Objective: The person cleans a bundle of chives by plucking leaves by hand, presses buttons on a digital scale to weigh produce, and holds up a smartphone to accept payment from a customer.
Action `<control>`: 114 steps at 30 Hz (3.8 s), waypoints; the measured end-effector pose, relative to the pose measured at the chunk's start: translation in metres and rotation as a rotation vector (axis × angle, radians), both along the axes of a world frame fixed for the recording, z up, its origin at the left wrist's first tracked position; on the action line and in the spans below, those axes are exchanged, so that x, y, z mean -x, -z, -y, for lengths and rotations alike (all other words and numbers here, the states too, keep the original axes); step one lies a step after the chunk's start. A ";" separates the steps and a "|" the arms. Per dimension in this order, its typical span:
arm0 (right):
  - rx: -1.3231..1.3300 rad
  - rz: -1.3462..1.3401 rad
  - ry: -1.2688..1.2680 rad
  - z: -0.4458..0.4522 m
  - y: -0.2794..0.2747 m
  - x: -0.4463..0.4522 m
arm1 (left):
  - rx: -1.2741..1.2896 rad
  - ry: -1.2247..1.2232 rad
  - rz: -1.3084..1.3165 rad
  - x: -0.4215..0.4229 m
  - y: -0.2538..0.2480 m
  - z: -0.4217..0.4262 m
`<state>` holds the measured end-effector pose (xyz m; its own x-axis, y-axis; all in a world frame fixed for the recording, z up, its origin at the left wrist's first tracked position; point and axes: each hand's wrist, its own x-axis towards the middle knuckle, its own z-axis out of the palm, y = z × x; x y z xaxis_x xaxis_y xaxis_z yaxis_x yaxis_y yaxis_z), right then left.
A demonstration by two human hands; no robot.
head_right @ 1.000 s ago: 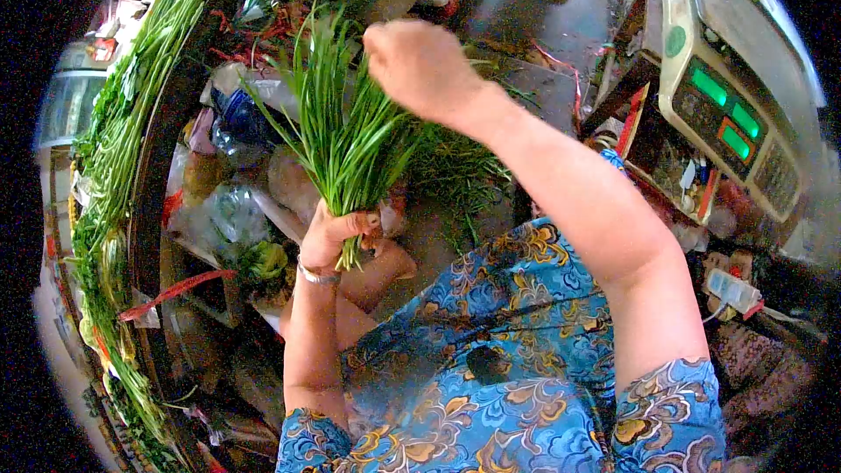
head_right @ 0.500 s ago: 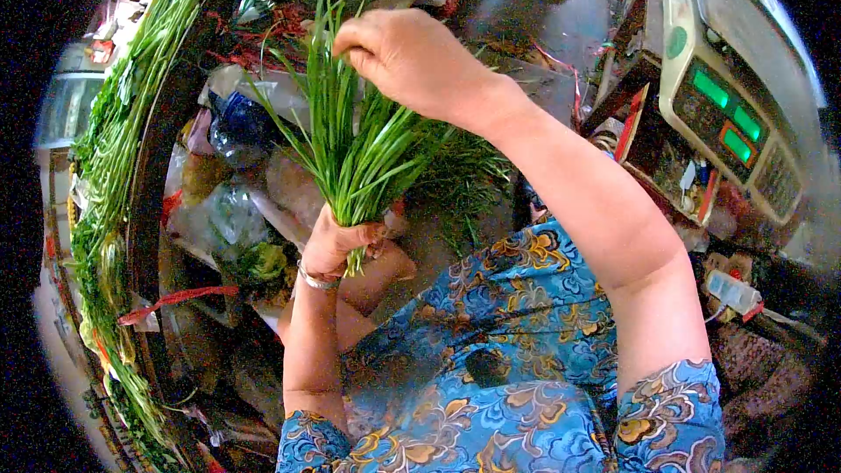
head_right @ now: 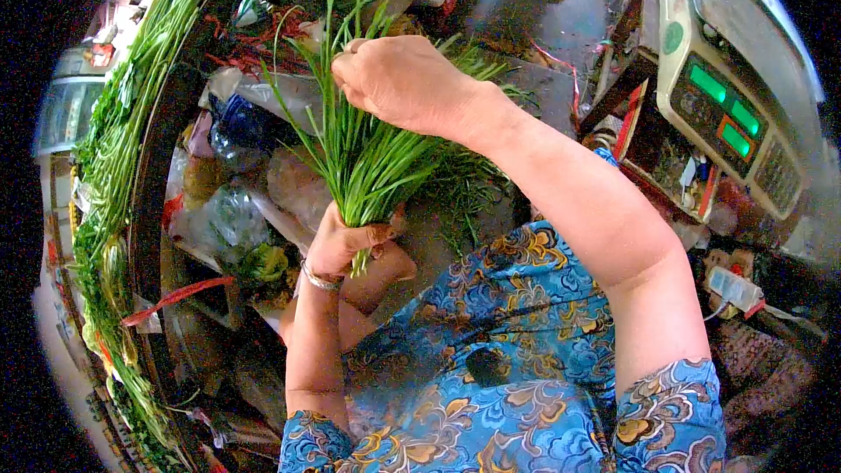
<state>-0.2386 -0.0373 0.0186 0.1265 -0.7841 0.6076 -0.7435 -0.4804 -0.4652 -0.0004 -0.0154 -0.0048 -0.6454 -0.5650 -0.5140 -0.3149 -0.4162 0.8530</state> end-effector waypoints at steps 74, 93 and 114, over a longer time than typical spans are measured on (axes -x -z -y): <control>-0.054 0.234 0.067 -0.014 -0.018 0.021 | 0.478 -0.123 0.190 -0.030 -0.003 0.017; 0.077 0.529 0.244 -0.002 -0.013 0.067 | 0.372 -0.127 0.008 -0.037 -0.004 0.013; 0.093 0.534 0.290 0.003 -0.015 0.074 | 0.248 0.096 -0.269 -0.025 -0.020 0.004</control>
<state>-0.3126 -0.0404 0.0332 -0.4251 -0.6816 0.5956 -0.5257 -0.3498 -0.7755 0.0249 -0.0192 0.0151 -0.7946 -0.5816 -0.1742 -0.0933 -0.1666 0.9816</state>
